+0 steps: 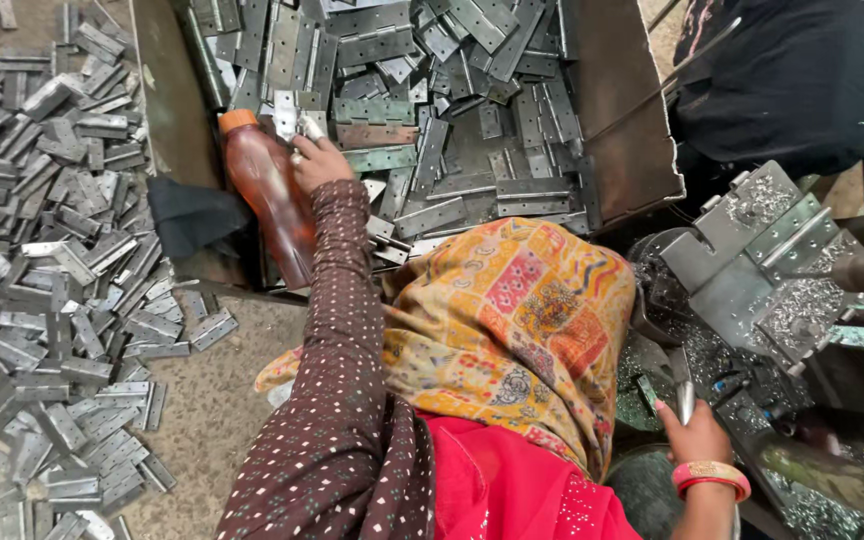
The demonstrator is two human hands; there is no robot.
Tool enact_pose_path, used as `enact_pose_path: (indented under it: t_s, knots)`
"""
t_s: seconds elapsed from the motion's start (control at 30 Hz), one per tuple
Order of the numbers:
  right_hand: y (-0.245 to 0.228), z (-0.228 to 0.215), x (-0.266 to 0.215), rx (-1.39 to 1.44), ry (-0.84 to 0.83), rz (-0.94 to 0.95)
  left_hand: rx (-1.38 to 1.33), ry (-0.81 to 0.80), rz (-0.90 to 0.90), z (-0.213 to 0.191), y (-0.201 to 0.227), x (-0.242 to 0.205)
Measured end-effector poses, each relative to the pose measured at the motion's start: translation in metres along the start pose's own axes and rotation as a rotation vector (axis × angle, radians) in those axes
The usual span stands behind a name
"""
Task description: The person repeatedly picks up metal brackets from a bin, places them into a press machine, and removes the processed pieces. The cycle of loading and unloading continues throughout the clip.
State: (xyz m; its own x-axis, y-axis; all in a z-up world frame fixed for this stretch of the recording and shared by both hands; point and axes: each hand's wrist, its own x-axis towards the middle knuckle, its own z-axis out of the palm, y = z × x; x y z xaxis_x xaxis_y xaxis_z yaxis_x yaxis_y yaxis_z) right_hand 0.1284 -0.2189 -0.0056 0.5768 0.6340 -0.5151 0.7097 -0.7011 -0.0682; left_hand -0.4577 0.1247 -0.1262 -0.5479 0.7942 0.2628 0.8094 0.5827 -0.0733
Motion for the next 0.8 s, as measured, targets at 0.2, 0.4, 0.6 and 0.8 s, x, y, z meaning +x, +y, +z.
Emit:
enact_pose_path:
  t_s: [0.2, 0.4, 0.6, 0.8]
  knots:
    - [0.003, -0.001, 0.003, 0.038, 0.000, -0.010, -0.115, 0.051, -0.010, 0.052, -0.005, -0.010]
    - [0.007, 0.001, 0.004, 0.033, 0.003, -0.028, -0.261, -0.014, 0.027, 0.045, -0.024, 0.002]
    - [0.022, 0.028, 0.021, 0.070, 0.140, -0.196, -0.653, -0.040, 0.220, -0.065, 0.016, -0.013]
    - [0.007, 0.034, 0.008, 0.025, 0.102, -0.111, -1.306, -0.234, 0.828, -0.220, 0.129, -0.095]
